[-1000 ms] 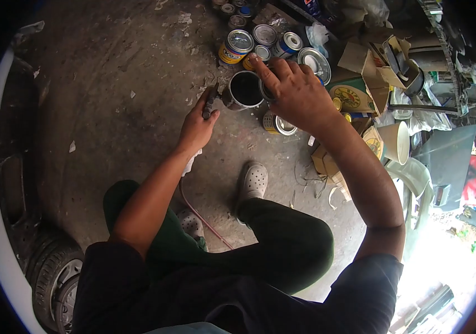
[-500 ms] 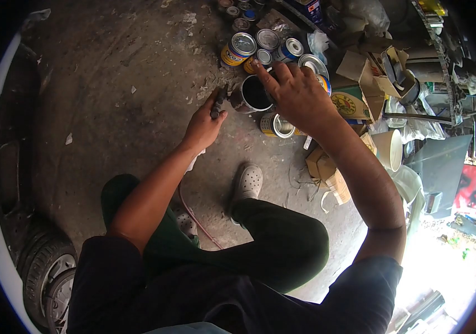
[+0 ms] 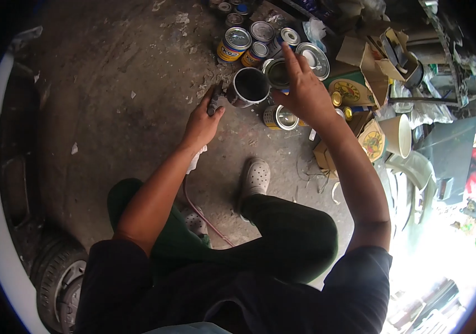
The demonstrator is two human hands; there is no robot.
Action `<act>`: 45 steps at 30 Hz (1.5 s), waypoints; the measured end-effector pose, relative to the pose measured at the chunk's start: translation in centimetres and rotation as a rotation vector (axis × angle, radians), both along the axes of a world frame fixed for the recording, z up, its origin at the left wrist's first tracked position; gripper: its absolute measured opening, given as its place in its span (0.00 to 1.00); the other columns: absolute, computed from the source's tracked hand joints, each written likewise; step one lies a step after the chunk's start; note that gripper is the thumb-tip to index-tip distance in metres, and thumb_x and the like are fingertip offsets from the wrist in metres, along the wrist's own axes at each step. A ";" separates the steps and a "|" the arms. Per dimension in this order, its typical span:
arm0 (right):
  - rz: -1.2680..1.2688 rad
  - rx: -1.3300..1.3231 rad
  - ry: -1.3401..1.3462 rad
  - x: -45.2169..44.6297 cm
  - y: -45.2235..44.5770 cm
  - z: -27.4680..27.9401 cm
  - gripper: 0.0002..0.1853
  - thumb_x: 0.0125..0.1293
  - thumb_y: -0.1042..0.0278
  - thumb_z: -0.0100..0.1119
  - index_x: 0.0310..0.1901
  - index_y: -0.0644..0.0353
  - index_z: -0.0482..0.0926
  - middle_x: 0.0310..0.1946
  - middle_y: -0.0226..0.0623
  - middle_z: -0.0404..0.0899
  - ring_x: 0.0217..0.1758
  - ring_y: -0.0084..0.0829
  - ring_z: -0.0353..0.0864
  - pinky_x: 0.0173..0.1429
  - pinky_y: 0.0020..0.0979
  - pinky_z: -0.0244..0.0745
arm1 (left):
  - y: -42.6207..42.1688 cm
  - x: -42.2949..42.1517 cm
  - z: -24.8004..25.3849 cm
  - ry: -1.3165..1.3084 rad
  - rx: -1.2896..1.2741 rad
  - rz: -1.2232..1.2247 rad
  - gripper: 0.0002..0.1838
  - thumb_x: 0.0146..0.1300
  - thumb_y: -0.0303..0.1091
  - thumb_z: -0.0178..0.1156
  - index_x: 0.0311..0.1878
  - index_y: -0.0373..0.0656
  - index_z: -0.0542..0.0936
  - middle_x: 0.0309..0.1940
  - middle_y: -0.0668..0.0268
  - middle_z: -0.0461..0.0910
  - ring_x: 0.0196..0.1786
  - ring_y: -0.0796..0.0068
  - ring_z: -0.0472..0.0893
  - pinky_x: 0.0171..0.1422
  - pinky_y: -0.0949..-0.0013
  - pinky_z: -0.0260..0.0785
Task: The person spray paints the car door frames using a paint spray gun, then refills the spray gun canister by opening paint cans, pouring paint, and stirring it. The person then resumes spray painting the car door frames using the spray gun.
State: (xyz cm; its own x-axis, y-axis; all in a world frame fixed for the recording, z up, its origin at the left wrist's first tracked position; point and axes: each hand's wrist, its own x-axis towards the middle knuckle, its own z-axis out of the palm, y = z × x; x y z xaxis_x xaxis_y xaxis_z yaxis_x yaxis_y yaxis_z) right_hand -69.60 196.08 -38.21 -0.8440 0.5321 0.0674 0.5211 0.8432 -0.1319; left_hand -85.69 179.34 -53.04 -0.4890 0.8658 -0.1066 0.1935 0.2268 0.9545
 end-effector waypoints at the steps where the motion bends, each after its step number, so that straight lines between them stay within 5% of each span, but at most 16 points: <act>1: -0.050 -0.053 0.143 0.5 0.5 -1.4 0.54 0.52 0.62 0.73 0.77 0.56 0.49 0.63 0.54 0.68 0.59 0.52 0.78 0.62 0.42 0.75 | -0.1 -0.1 0.0 -0.016 -0.009 0.008 0.35 0.68 0.34 0.59 0.76 0.44 0.59 0.66 0.48 0.72 0.67 0.49 0.73 0.68 0.59 0.66; 4: -0.186 -0.143 0.398 1.3 2.6 -8.1 0.53 0.52 0.57 0.74 0.75 0.61 0.51 0.64 0.59 0.67 0.61 0.54 0.76 0.64 0.43 0.74 | -0.5 -0.7 -1.4 0.036 0.050 0.009 0.34 0.68 0.33 0.59 0.76 0.44 0.60 0.70 0.50 0.68 0.71 0.52 0.69 0.71 0.61 0.63; 11: -0.415 -0.269 0.120 0.1 3.3 -21.9 0.50 0.52 0.57 0.73 0.73 0.62 0.56 0.58 0.55 0.73 0.64 0.52 0.72 0.66 0.46 0.70 | -1.7 -1.5 -1.1 -0.213 -0.134 -0.009 0.33 0.70 0.34 0.59 0.76 0.44 0.60 0.72 0.56 0.67 0.73 0.61 0.68 0.73 0.66 0.60; 14: -0.402 -0.342 0.120 0.4 3.9 -25.2 0.41 0.56 0.65 0.67 0.70 0.63 0.59 0.58 0.52 0.72 0.62 0.50 0.73 0.64 0.45 0.72 | -1.8 -1.2 -0.3 -0.126 -0.251 0.020 0.33 0.71 0.41 0.59 0.76 0.45 0.61 0.69 0.58 0.71 0.62 0.64 0.76 0.60 0.67 0.71; 17: -0.432 -0.177 0.112 1.2 2.4 -24.7 0.32 0.59 0.66 0.63 0.64 0.63 0.65 0.58 0.48 0.72 0.63 0.48 0.72 0.65 0.47 0.70 | -1.6 -0.5 -0.5 -0.126 -0.199 0.015 0.33 0.70 0.48 0.59 0.74 0.45 0.65 0.60 0.62 0.76 0.43 0.70 0.79 0.42 0.67 0.73; 20: -0.497 -0.110 0.088 2.9 0.4 -21.1 0.35 0.56 0.60 0.68 0.64 0.62 0.66 0.57 0.48 0.73 0.64 0.48 0.73 0.64 0.48 0.69 | -1.1 -1.0 -2.1 -0.141 -0.282 -0.019 0.32 0.70 0.48 0.59 0.72 0.44 0.67 0.53 0.65 0.78 0.36 0.74 0.76 0.39 0.68 0.70; 24: -0.722 -0.304 0.051 8.9 2.7 -14.8 0.34 0.52 0.57 0.74 0.58 0.60 0.70 0.49 0.49 0.79 0.54 0.51 0.79 0.57 0.46 0.75 | -0.4 -0.2 -2.0 -0.170 -0.305 -0.030 0.31 0.70 0.49 0.59 0.70 0.43 0.68 0.49 0.67 0.79 0.33 0.77 0.72 0.37 0.69 0.68; 25: -0.714 -0.103 0.304 12.3 3.0 -15.0 0.30 0.53 0.62 0.72 0.55 0.61 0.71 0.45 0.50 0.80 0.50 0.55 0.81 0.53 0.47 0.77 | -0.2 -0.2 -2.8 -0.185 -0.284 -0.024 0.31 0.70 0.48 0.59 0.70 0.43 0.68 0.49 0.66 0.78 0.33 0.77 0.72 0.37 0.70 0.68; 27: -0.898 -0.081 0.241 17.9 4.5 -12.2 0.29 0.52 0.62 0.74 0.53 0.63 0.73 0.45 0.51 0.80 0.53 0.54 0.79 0.55 0.48 0.76 | 0.4 0.1 -2.9 -0.194 -0.258 0.003 0.31 0.70 0.48 0.59 0.70 0.43 0.68 0.48 0.66 0.78 0.33 0.77 0.72 0.38 0.70 0.68; 29: -0.943 0.120 0.419 23.8 6.0 -14.7 0.29 0.54 0.63 0.71 0.56 0.61 0.73 0.52 0.54 0.76 0.57 0.55 0.76 0.58 0.47 0.75 | 0.8 0.9 -2.0 -0.223 -0.206 0.014 0.16 0.70 0.47 0.61 0.49 0.44 0.74 0.26 0.74 0.69 0.27 0.83 0.68 0.32 0.74 0.63; 33: -1.040 0.040 0.351 27.1 5.2 -18.8 0.27 0.58 0.59 0.67 0.55 0.64 0.73 0.49 0.58 0.78 0.51 0.59 0.78 0.55 0.49 0.75 | 1.1 1.0 -2.6 -0.208 -0.253 0.005 0.16 0.70 0.47 0.60 0.49 0.44 0.74 0.27 0.74 0.69 0.27 0.82 0.68 0.33 0.74 0.63; 36: -0.724 -0.228 0.018 28.0 5.1 -25.6 0.23 0.59 0.56 0.66 0.50 0.65 0.76 0.35 0.51 0.82 0.37 0.51 0.82 0.44 0.44 0.78 | 1.0 1.1 -2.5 -0.184 -0.241 -0.041 0.18 0.70 0.47 0.61 0.51 0.43 0.74 0.28 0.73 0.71 0.28 0.82 0.69 0.34 0.73 0.64; 38: -1.233 -1.078 0.505 24.0 3.4 -24.5 0.17 0.64 0.57 0.65 0.45 0.63 0.78 0.25 0.38 0.79 0.28 0.35 0.80 0.34 0.33 0.77 | 1.1 0.6 -3.0 -0.139 -0.343 -0.105 0.31 0.70 0.47 0.60 0.70 0.41 0.67 0.49 0.65 0.78 0.36 0.76 0.74 0.37 0.70 0.69; 39: -1.228 -1.077 0.503 23.8 2.8 -24.5 0.17 0.64 0.57 0.65 0.45 0.63 0.78 0.25 0.38 0.79 0.28 0.35 0.80 0.34 0.33 0.77 | 1.2 0.9 -3.1 -0.140 -0.341 -0.100 0.31 0.70 0.47 0.60 0.70 0.41 0.67 0.49 0.65 0.78 0.36 0.76 0.74 0.37 0.70 0.69; 41: -1.223 -1.133 1.038 22.9 2.1 -24.9 0.13 0.68 0.60 0.62 0.43 0.63 0.78 0.27 0.32 0.78 0.28 0.23 0.77 0.33 0.25 0.73 | 1.1 1.5 -3.7 -0.084 -0.255 -0.052 0.24 0.69 0.49 0.61 0.58 0.41 0.74 0.33 0.70 0.75 0.29 0.78 0.71 0.36 0.72 0.67; 45: -1.001 -0.718 0.928 23.6 2.8 -17.3 0.10 0.72 0.67 0.56 0.48 0.63 0.77 0.31 0.32 0.80 0.33 0.23 0.80 0.38 0.27 0.76 | 0.6 0.7 -7.4 0.023 -0.151 -0.139 0.30 0.70 0.47 0.60 0.69 0.42 0.68 0.39 0.66 0.79 0.32 0.76 0.74 0.36 0.69 0.69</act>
State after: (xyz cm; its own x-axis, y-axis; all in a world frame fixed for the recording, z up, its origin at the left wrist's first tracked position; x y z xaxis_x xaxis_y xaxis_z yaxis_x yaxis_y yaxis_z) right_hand -45.96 198.89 -55.53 0.0593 0.9853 -0.1604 0.3236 -0.1710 -0.9306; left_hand -84.96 179.95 -60.40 -0.3700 0.8999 -0.2310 0.2539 0.3371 0.9066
